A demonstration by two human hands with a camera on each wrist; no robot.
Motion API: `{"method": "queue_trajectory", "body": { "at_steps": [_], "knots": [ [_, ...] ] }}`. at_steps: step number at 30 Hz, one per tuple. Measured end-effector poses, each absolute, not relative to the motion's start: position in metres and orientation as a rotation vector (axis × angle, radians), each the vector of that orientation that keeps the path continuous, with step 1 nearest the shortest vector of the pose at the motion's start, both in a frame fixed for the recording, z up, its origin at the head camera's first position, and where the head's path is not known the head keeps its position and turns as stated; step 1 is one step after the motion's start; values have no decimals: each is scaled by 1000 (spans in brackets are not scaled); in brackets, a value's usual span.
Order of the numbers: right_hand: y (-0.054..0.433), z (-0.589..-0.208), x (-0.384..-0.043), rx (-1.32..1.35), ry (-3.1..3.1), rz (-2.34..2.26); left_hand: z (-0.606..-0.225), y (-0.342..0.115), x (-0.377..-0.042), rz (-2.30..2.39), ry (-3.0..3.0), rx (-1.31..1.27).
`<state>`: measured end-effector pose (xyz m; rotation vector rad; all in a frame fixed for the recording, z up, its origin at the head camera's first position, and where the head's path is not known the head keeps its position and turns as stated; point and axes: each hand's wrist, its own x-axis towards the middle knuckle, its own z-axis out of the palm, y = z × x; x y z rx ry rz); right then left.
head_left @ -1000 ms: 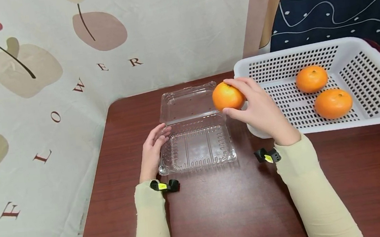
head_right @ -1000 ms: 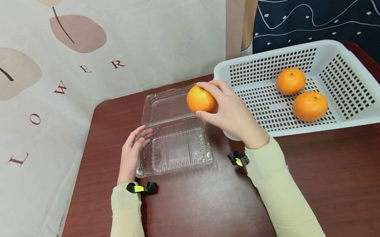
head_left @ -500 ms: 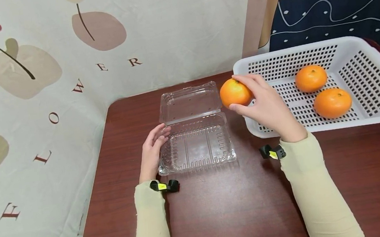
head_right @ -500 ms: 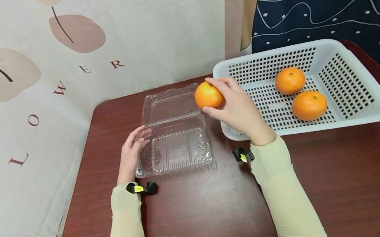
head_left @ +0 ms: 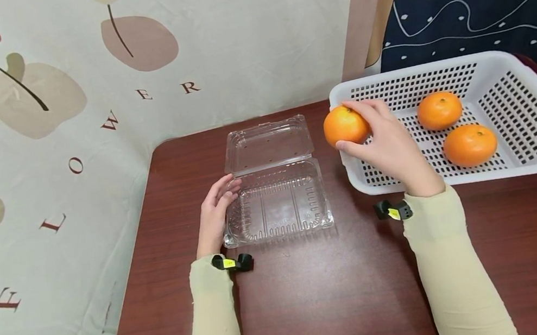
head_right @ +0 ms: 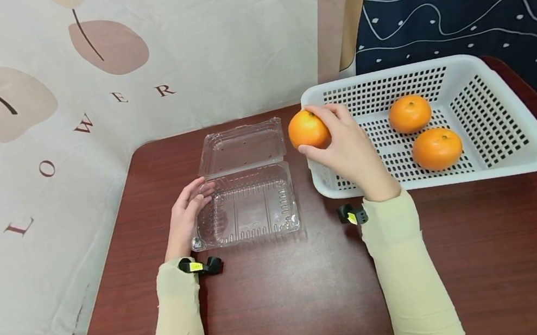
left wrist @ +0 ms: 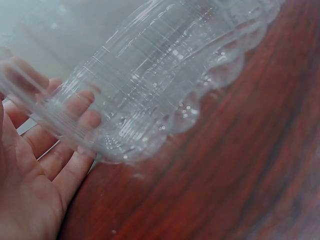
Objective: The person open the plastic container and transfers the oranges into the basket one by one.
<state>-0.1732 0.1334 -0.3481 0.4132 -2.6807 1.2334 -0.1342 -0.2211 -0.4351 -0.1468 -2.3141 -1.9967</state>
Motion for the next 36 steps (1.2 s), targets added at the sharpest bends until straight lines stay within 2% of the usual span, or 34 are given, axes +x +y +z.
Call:
{"method": "queue_trajectory", "body": {
  "at_steps": [36],
  "knots": [
    [159, -354, -176, 248, -2814, 1162, -435, -220, -136, -1980, -2316, -155]
  ]
}}
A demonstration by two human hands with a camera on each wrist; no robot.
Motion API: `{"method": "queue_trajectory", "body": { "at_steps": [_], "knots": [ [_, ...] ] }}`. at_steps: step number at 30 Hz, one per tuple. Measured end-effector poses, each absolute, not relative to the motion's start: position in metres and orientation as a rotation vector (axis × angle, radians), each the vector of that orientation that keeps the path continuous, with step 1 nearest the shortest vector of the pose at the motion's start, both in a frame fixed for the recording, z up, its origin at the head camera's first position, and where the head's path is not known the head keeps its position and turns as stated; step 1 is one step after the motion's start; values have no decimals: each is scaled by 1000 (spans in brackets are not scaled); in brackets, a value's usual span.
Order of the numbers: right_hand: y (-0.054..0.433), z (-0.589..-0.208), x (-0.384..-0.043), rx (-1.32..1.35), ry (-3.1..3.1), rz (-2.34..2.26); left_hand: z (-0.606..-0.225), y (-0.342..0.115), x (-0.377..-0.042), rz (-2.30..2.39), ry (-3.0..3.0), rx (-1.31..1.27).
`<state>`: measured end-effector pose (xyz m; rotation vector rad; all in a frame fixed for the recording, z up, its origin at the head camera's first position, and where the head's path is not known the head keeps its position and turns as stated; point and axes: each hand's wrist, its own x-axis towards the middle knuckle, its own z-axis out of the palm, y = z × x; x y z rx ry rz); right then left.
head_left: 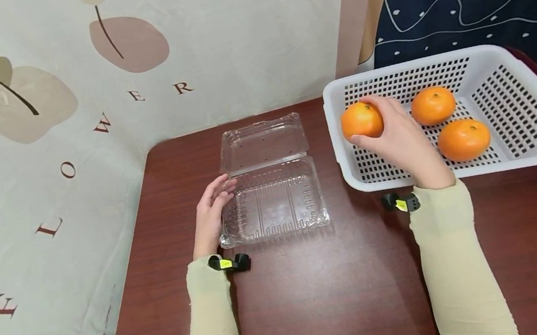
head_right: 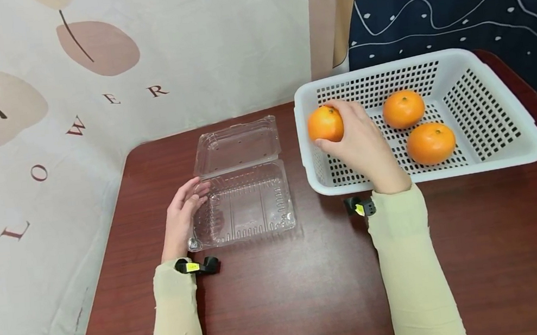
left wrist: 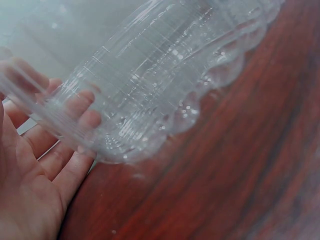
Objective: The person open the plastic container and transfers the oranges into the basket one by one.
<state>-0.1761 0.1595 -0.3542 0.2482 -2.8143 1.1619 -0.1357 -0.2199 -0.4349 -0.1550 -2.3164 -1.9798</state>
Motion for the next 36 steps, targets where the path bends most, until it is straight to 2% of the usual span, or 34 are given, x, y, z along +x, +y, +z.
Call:
{"method": "queue_trajectory", "body": {
  "at_steps": [22, 36],
  "knots": [
    [171, -364, -181, 210, -2962, 1090, -443, -224, -139, -2000, -2285, -158],
    [170, -366, -180, 183, -3047, 1044, -434, -219, -136, -2031, -2260, -150]
  ]
}}
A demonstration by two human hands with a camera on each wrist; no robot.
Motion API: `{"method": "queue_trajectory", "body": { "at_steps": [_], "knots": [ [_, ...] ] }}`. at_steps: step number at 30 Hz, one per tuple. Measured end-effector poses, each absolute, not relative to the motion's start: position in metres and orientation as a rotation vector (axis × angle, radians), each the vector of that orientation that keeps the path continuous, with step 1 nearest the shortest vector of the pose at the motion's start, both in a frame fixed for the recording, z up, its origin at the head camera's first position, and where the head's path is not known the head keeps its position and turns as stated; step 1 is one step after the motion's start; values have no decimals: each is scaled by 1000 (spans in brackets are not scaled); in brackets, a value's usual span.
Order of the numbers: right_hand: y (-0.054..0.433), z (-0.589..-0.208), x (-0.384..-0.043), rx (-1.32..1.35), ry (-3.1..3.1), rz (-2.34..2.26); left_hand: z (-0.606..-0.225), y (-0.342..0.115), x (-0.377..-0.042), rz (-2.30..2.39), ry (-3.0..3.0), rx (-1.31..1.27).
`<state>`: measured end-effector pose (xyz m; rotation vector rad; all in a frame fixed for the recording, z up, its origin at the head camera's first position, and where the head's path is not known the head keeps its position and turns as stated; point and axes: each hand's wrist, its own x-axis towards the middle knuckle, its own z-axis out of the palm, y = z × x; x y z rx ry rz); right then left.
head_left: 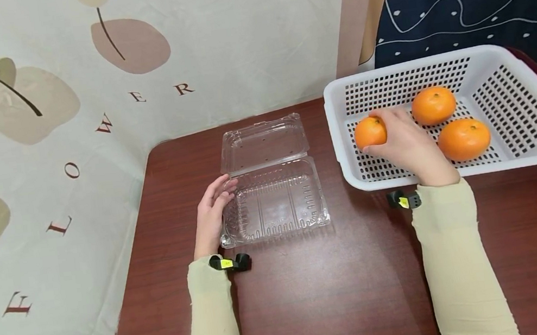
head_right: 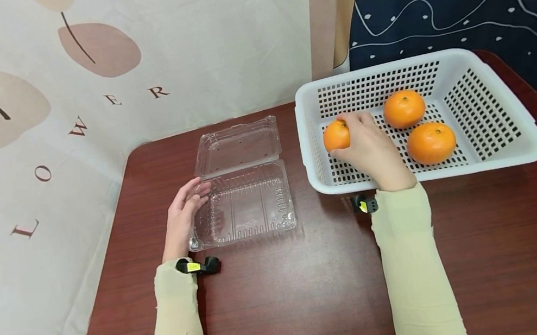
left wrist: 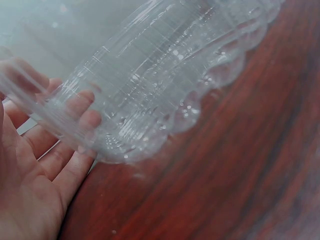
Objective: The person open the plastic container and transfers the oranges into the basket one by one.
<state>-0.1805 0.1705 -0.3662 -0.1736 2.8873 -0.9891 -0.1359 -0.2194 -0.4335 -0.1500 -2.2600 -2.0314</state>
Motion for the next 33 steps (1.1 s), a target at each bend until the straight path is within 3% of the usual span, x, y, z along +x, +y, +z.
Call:
{"method": "queue_trajectory", "body": {
  "at_steps": [33],
  "knots": [
    [164, -369, -179, -222, 2737, -769, -438, -218, -129, -2020, -2254, -136]
  ]
}}
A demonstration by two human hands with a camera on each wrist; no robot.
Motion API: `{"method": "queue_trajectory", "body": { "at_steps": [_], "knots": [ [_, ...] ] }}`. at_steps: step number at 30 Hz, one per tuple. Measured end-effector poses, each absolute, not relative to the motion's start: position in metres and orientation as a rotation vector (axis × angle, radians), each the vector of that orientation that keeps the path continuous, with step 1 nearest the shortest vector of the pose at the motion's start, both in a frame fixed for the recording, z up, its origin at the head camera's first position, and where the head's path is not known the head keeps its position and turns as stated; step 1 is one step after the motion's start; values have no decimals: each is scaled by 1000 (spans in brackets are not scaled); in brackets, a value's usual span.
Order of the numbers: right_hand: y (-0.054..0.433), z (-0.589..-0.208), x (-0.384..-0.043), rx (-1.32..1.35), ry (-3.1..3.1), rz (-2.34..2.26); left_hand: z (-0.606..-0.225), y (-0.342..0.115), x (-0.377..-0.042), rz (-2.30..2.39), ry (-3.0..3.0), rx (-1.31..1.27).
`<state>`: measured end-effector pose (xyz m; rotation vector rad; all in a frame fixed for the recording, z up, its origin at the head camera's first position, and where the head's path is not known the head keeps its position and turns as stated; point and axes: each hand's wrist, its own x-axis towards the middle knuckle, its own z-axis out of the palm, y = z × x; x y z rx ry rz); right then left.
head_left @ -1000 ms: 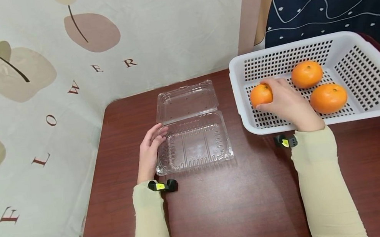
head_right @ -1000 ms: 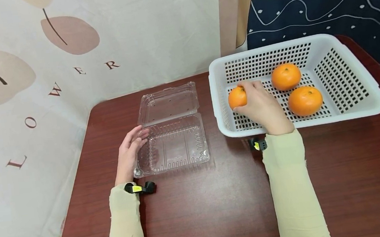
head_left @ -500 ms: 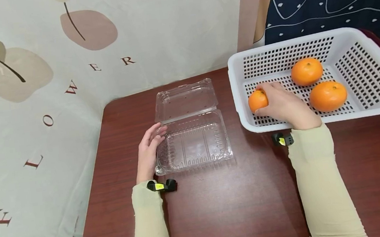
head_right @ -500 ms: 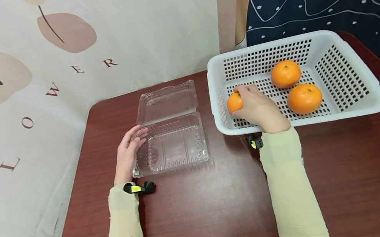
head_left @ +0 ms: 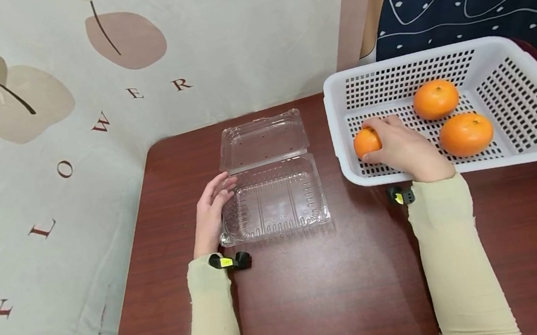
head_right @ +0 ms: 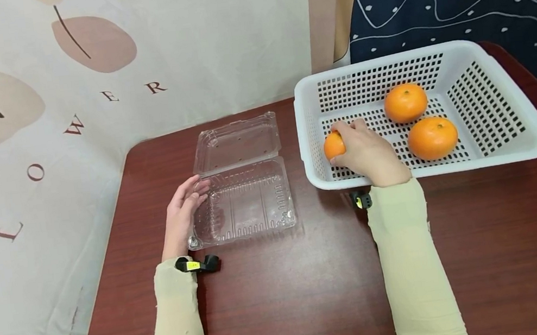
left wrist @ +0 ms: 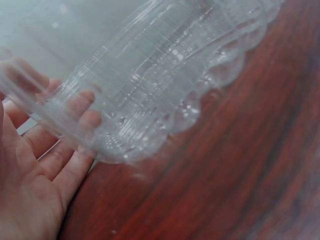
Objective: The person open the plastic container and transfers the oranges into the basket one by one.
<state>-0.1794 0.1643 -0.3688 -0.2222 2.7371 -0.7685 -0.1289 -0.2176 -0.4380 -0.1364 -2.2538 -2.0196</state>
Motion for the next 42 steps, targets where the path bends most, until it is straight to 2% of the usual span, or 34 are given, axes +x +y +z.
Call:
{"method": "queue_trajectory", "body": {
  "at_steps": [14, 42],
  "knots": [
    [165, -370, -181, -251, 2754, -728, -445, -221, -133, -2020, -2254, -139],
    [167, -368, -180, -249, 2808, -818, -434, -217, -128, -2025, -2274, -109]
  ]
}}
